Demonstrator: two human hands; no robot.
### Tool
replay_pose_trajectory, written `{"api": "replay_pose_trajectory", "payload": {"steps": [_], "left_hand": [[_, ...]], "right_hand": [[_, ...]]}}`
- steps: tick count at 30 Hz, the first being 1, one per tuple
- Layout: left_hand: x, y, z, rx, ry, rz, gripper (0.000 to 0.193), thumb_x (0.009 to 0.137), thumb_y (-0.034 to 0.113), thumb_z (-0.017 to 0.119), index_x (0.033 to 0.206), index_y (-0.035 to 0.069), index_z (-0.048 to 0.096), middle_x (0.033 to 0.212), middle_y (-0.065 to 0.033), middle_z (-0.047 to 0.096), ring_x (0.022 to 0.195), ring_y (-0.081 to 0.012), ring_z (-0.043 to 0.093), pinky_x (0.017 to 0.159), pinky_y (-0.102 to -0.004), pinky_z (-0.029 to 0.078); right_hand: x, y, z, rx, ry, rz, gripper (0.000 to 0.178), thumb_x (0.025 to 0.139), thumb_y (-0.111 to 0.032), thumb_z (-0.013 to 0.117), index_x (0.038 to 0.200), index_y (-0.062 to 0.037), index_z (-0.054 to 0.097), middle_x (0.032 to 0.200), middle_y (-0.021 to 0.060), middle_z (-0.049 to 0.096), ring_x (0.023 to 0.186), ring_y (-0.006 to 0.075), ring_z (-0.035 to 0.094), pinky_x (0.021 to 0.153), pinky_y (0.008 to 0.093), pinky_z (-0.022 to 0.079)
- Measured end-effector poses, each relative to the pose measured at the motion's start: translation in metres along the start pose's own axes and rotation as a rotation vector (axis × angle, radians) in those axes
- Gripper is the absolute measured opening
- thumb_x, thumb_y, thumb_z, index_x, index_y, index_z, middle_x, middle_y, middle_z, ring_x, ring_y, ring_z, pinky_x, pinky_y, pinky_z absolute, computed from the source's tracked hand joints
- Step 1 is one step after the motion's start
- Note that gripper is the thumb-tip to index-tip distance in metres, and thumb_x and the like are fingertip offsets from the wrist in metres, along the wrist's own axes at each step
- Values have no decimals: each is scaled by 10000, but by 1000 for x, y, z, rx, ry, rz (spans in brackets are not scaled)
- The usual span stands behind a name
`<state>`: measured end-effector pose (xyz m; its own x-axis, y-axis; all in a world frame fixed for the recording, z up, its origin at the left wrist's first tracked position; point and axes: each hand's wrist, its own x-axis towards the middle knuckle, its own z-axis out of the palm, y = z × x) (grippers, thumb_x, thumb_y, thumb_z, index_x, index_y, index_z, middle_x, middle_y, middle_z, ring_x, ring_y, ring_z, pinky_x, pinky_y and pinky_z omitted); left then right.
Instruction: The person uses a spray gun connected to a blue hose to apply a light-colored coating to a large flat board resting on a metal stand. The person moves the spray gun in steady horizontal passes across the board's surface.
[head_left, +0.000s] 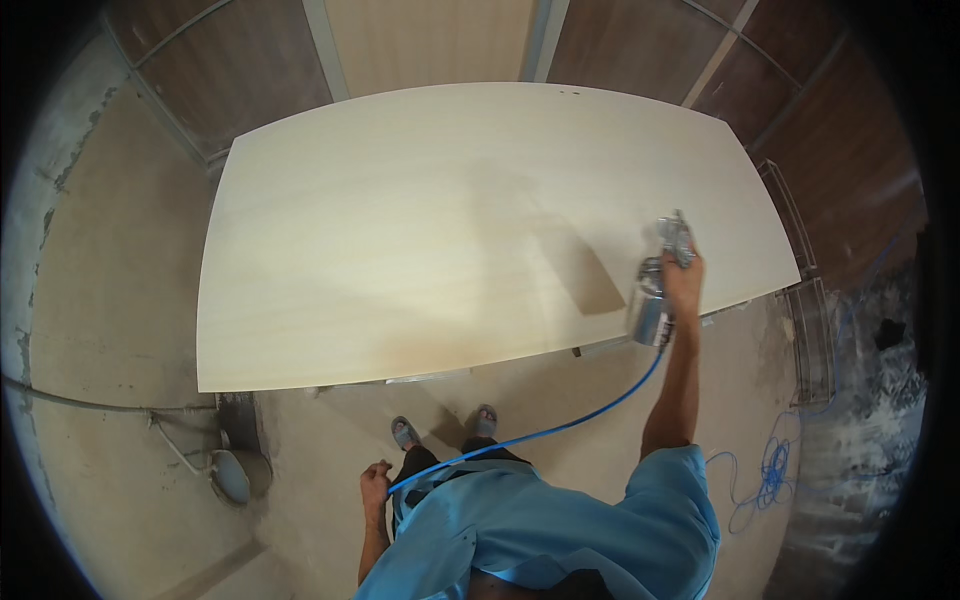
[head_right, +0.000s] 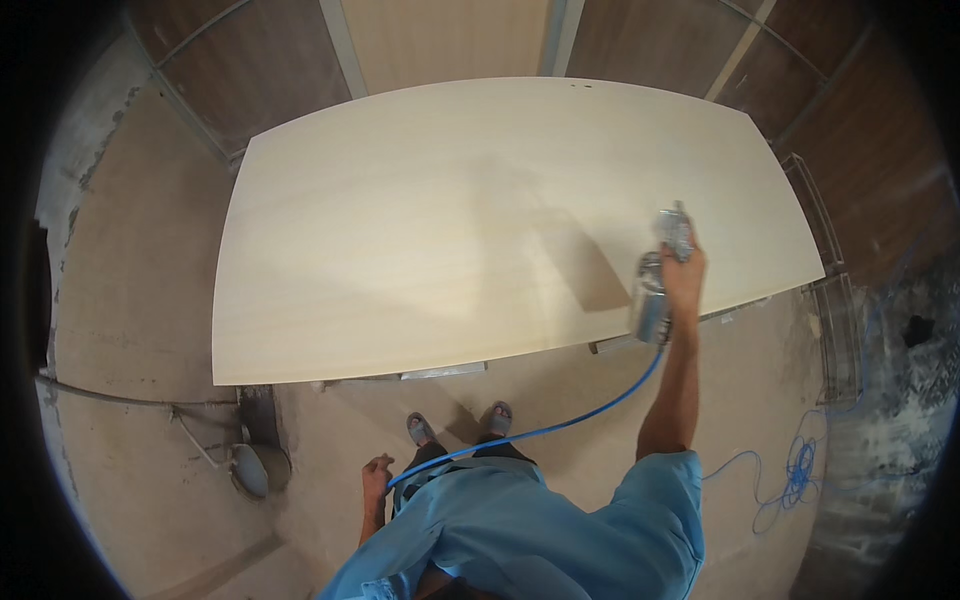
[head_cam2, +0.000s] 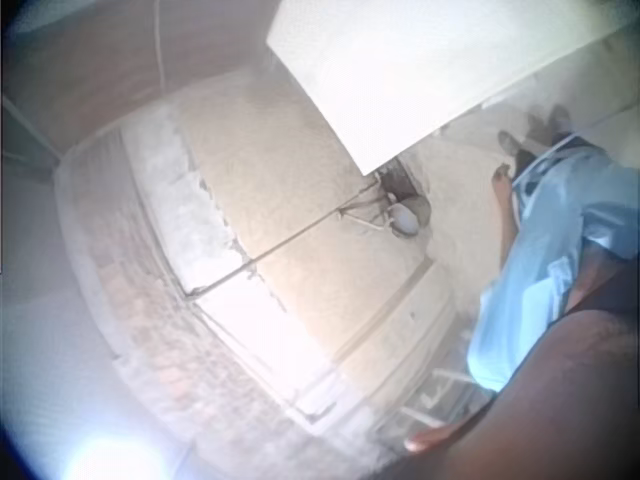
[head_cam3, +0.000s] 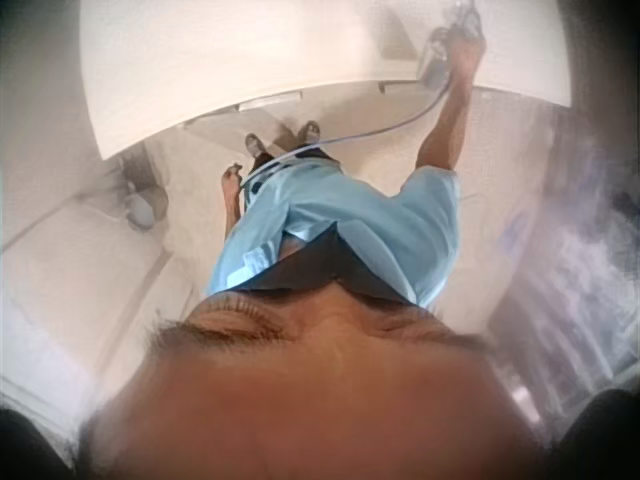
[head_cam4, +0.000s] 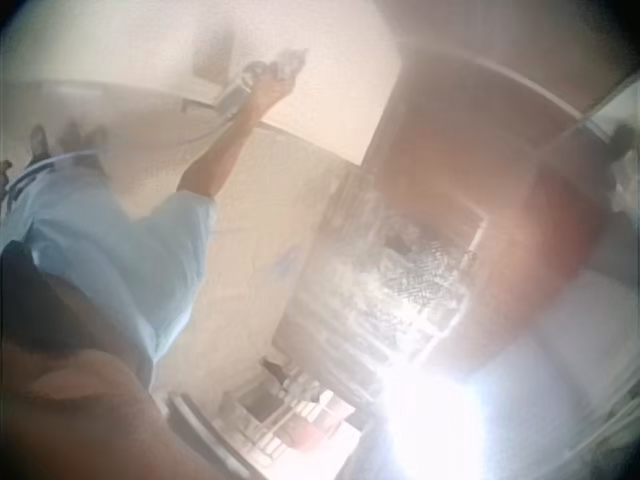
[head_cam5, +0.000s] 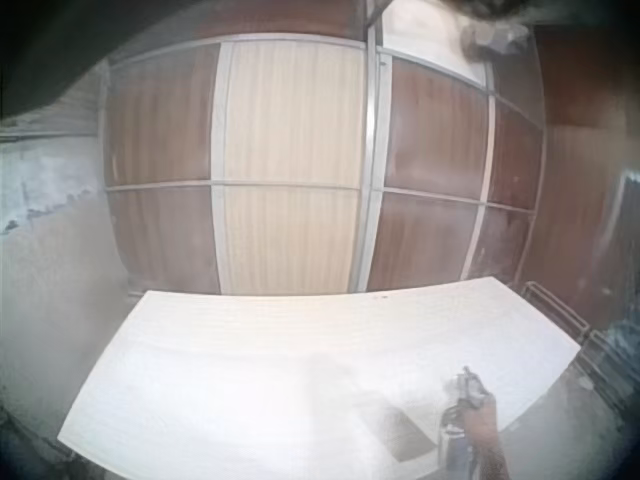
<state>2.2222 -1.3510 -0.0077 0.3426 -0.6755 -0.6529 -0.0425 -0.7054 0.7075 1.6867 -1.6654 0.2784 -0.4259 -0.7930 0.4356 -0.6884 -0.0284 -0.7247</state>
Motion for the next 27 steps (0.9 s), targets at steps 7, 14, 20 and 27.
{"api": "replay_pose_trajectory", "payload": {"steps": [7, 14, 20, 27], "left_hand": [[11, 39, 63, 163, -145, 161, 356, 911, 289, 558, 949, -36, 699, 761, -110, 675, 712, -178, 603, 679, -305, 478], [-20, 9, -51, -14, -58, -6, 289, 868, 229, 580, 823, -27, 707, 623, -83, 586, 551, -166, 547, 602, -287, 476], [-102, -69, -280, -380, 256, -196, 349, 944, 346, 512, 880, 37, 661, 478, 6, 408, 313, -120, 360, 299, -275, 251], [-134, -152, -298, -774, 519, -412, 356, 959, 395, 462, 850, 91, 613, 441, 15, 366, 281, -142, 331, 283, -298, 211]], "right_hand": [[30, 53, -86, 17, 147, 137, 373, 836, 11, 566, 1207, 40, 576, 873, 83, 661, 706, 140, 598, 640, 286, 483], [-43, -50, -34, 350, -30, 264, 45, 843, -4, 585, 879, -14, 610, 610, -2, 538, 482, 84, 473, 442, 265, 363], [-171, -313, 116, 591, -362, 109, 74, 839, 1, 611, 897, -45, 612, 626, -6, 539, 497, 87, 502, 436, 262, 406], [-242, -422, 238, 772, -757, 317, 293, 806, -5, 570, 1093, -8, 629, 624, 4, 546, 489, 87, 498, 443, 274, 398]]}}
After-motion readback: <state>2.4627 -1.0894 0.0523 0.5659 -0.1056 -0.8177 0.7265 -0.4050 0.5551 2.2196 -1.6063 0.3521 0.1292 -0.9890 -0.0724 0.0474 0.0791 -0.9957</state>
